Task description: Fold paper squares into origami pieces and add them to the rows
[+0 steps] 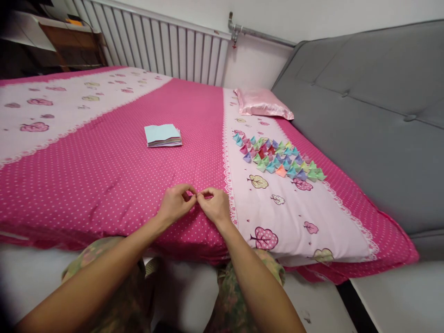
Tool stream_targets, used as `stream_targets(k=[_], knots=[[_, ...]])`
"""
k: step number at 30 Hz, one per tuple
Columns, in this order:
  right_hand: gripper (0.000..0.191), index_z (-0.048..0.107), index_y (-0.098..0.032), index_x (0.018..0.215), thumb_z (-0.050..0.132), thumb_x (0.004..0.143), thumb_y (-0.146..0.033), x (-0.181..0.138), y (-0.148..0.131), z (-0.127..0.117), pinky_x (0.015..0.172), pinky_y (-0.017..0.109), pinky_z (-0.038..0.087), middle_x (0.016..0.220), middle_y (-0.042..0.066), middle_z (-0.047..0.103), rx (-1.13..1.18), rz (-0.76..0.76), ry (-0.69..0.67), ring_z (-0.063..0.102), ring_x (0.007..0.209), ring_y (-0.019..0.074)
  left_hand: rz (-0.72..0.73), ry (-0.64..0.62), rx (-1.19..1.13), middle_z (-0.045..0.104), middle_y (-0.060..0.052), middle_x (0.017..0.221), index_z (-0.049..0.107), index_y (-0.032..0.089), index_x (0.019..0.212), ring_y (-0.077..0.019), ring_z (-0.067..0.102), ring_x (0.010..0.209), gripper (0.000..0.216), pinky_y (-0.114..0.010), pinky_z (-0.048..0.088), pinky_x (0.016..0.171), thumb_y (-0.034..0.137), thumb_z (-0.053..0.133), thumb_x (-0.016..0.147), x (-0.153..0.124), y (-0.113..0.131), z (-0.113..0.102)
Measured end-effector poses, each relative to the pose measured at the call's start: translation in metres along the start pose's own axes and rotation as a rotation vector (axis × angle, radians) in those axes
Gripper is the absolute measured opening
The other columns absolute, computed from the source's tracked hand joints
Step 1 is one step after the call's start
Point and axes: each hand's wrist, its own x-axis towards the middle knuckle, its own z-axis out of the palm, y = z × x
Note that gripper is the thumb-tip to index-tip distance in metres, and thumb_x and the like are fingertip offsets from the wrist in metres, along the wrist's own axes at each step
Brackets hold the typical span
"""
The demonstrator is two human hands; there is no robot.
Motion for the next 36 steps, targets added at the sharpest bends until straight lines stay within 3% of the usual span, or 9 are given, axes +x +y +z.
stream_targets(k=[16, 36], knots=[[0.014, 0.067, -0.020, 0.065, 0.056, 0.067, -0.028, 0.000, 0.002, 0.001, 0.068, 0.029, 0.047, 0.069, 0.002, 0.070, -0.068, 0.041, 0.007, 0.064, 0.067, 0.0186, -0.007, 0.032, -0.059, 0.062, -0.002, 0.062, 0.064, 0.015, 0.066, -0.0124, 0.053, 0.057, 0.012, -0.024, 0.040, 0.058, 0.012, 0.052, 0.066, -0.001, 0.000, 0.000], [0.019, 0.068, -0.019, 0.070, 0.051, 0.070, -0.029, 0.003, 0.008, -0.001, 0.065, 0.025, 0.048, 0.063, 0.001, 0.070, -0.143, 0.098, 0.017, 0.066, 0.067, 0.0176, -0.178, -0.034, -0.171, 0.063, -0.002, 0.057, 0.064, 0.015, 0.067, -0.0119, 0.054, 0.051, 0.013, -0.022, 0.038, 0.051, 0.019, 0.052, 0.066, 0.006, -0.015, -0.004]])
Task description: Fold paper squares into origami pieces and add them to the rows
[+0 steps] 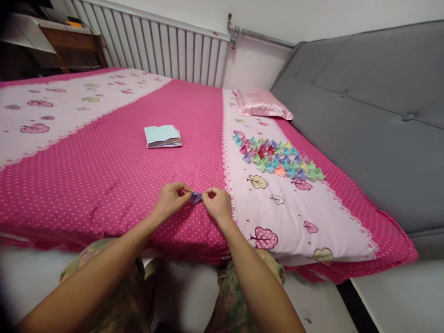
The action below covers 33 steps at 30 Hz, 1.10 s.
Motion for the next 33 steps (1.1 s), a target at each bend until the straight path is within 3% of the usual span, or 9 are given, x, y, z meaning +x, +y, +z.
stream_targets(k=[11, 16, 24, 33], knots=[[0.018, 0.066, -0.019, 0.076, 0.050, 0.068, -0.022, 0.004, 0.006, 0.002, 0.064, 0.025, 0.049, 0.069, 0.001, 0.070, -0.014, 0.005, 0.032, 0.066, 0.061, 0.0154, -0.132, 0.026, 0.150, 0.064, -0.002, 0.058, 0.063, 0.017, 0.063, -0.0147, 0.057, 0.057, 0.012, -0.024, 0.039, 0.056, 0.018, 0.051, 0.063, 0.004, -0.001, -0.009], [0.021, 0.067, -0.021, 0.075, 0.047, 0.069, -0.017, 0.002, 0.002, 0.000, 0.062, 0.024, 0.048, 0.058, -0.002, 0.067, -0.031, -0.038, 0.004, 0.063, 0.056, 0.0139, -0.149, 0.032, 0.196, 0.064, -0.002, 0.059, 0.063, 0.018, 0.063, -0.0154, 0.057, 0.059, 0.012, -0.024, 0.039, 0.056, 0.019, 0.051, 0.063, 0.005, -0.003, -0.012], [0.029, 0.071, -0.024, 0.080, 0.045, 0.075, -0.015, -0.007, -0.009, -0.001, 0.084, 0.027, 0.043, 0.104, 0.001, 0.065, -0.346, -0.230, -0.035, 0.060, 0.092, 0.0166, -0.090, 0.032, 0.254, 0.066, -0.003, 0.068, 0.063, 0.018, 0.069, -0.0151, 0.058, 0.063, 0.012, -0.024, 0.041, 0.060, 0.022, 0.052, 0.066, 0.003, -0.004, -0.009], [0.028, 0.071, -0.028, 0.086, 0.047, 0.076, -0.018, -0.011, -0.010, 0.000, 0.085, 0.031, 0.044, 0.114, 0.000, 0.060, -0.436, -0.279, -0.089, 0.059, 0.097, 0.0192, -0.075, 0.040, 0.255, 0.067, -0.004, 0.071, 0.063, 0.018, 0.070, -0.0161, 0.058, 0.065, 0.012, -0.025, 0.041, 0.062, 0.020, 0.052, 0.067, 0.004, -0.005, -0.008]])
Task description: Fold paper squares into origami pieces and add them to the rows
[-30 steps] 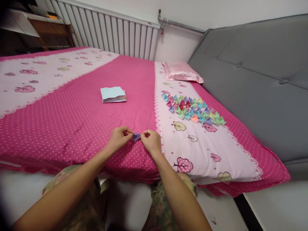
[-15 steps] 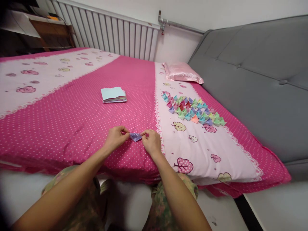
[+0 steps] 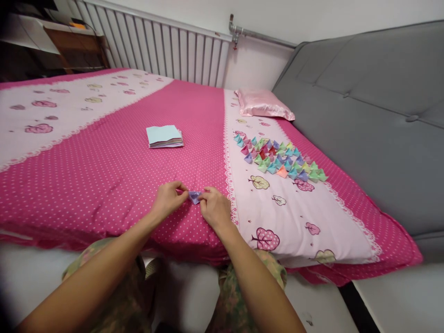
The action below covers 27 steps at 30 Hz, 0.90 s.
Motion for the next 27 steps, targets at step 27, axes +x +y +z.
stream_targets(k=[27], knots=[[0.041, 0.060, -0.026, 0.106, 0.049, 0.071, -0.008, 0.003, 0.008, -0.005, 0.079, 0.028, 0.045, 0.100, 0.001, 0.066, 0.165, -0.020, 0.007, 0.061, 0.088, 0.0174, 0.230, -0.088, 0.096, 0.062, -0.007, 0.089, 0.061, 0.019, 0.095, -0.0198, 0.058, 0.079, 0.026, -0.028, 0.041, 0.072, 0.028, 0.054, 0.072, -0.011, 0.015, 0.001]])
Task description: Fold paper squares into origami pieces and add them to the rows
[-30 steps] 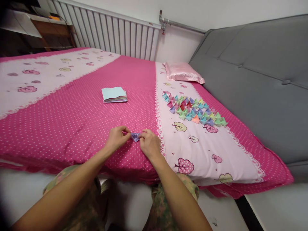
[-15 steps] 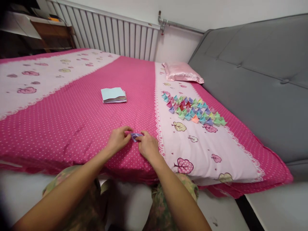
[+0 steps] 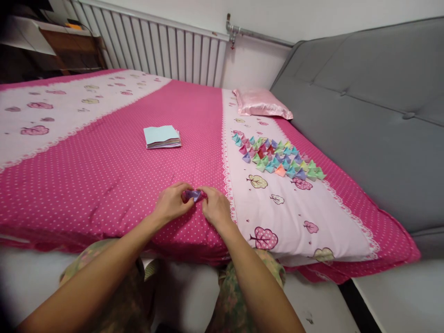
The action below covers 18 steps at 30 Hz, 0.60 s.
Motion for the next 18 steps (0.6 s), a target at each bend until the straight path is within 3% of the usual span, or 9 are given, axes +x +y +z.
stream_targets(k=[6, 9, 12, 18], knots=[[0.017, 0.064, -0.025, 0.089, 0.057, 0.075, -0.018, 0.002, 0.003, 0.003, 0.071, 0.027, 0.046, 0.080, 0.000, 0.070, 0.061, 0.050, -0.028, 0.064, 0.074, 0.0168, -0.105, 0.028, -0.119, 0.065, -0.007, 0.089, 0.056, 0.017, 0.107, -0.0203, 0.060, 0.082, 0.039, -0.030, 0.042, 0.077, 0.026, 0.057, 0.069, 0.003, -0.007, 0.003], [0.007, 0.065, -0.022, 0.078, 0.061, 0.074, -0.023, 0.003, 0.002, 0.004, 0.065, 0.026, 0.047, 0.070, 0.000, 0.069, 0.111, 0.044, 0.001, 0.063, 0.065, 0.0160, -0.261, 0.019, -0.435, 0.065, -0.008, 0.087, 0.058, 0.015, 0.100, -0.0189, 0.060, 0.077, 0.037, -0.030, 0.044, 0.074, 0.024, 0.063, 0.065, 0.007, -0.011, 0.004], [0.009, 0.066, -0.021, 0.075, 0.062, 0.074, -0.029, 0.001, -0.002, 0.004, 0.061, 0.024, 0.048, 0.066, 0.000, 0.068, 0.196, 0.032, 0.067, 0.063, 0.060, 0.0146, -0.442, -0.039, -0.811, 0.064, -0.008, 0.079, 0.057, 0.011, 0.096, -0.0157, 0.060, 0.068, 0.036, -0.028, 0.046, 0.067, 0.020, 0.066, 0.063, 0.011, -0.011, 0.004], [0.013, 0.068, -0.023, 0.080, 0.058, 0.076, -0.031, -0.006, -0.014, 0.008, 0.067, 0.025, 0.049, 0.075, 0.000, 0.070, 0.302, -0.042, 0.158, 0.063, 0.064, 0.0140, -0.512, -0.094, -1.136, 0.063, -0.002, 0.069, 0.055, 0.012, 0.097, -0.0082, 0.058, 0.056, 0.030, -0.022, 0.048, 0.062, 0.015, 0.062, 0.067, 0.010, -0.004, 0.001]])
